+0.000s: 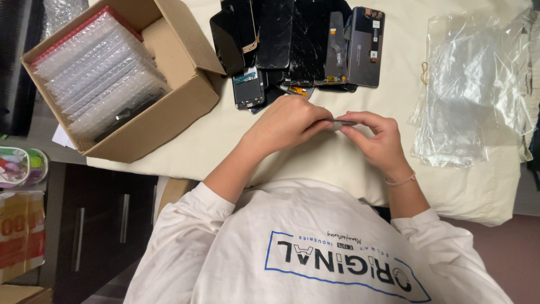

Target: The person wraps several disassembled mobile phones in bubble wrap and places them into a cardboard box. The person also wraps a phone in a clear plastic bag and places it in the box. The task involves handling multiple phone units and packaging materials.

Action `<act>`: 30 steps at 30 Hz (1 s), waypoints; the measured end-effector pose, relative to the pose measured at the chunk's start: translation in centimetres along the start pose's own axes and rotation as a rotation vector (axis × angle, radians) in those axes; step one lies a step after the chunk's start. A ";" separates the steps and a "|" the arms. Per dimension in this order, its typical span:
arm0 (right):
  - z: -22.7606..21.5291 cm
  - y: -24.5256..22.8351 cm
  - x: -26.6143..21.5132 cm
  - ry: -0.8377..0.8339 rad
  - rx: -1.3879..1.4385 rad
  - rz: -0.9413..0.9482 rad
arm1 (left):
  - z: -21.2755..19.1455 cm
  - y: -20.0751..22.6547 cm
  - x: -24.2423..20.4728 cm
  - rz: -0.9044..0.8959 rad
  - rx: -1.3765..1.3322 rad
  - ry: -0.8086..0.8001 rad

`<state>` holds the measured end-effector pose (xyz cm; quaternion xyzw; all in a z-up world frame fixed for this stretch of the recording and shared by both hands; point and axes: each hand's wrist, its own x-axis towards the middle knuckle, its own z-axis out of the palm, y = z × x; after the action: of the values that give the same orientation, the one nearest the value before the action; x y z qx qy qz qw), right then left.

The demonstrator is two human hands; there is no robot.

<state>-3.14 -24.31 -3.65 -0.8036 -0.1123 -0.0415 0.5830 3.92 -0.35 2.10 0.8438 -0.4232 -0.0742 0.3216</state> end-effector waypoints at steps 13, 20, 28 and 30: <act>-1.1 2.0 1.3 -0.030 0.006 0.125 | -0.5 -5.3 -4.3 -0.237 -0.740 0.171; 2.2 -7.6 7.1 -0.295 -0.609 -0.581 | -4.6 -2.2 -12.7 -0.149 -0.259 0.538; 13.0 -12.5 14.6 -0.156 -0.863 -1.226 | -11.4 -2.5 -21.9 -0.078 0.366 0.795; 16.6 -12.7 16.8 -0.169 -0.740 -1.290 | -13.1 -2.9 -24.0 -0.217 0.426 0.804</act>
<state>9.19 -2.59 6.19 -0.7222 -0.5846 -0.3483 0.1240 -4.09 25.45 7.08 0.8922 -0.1803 0.3140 0.2699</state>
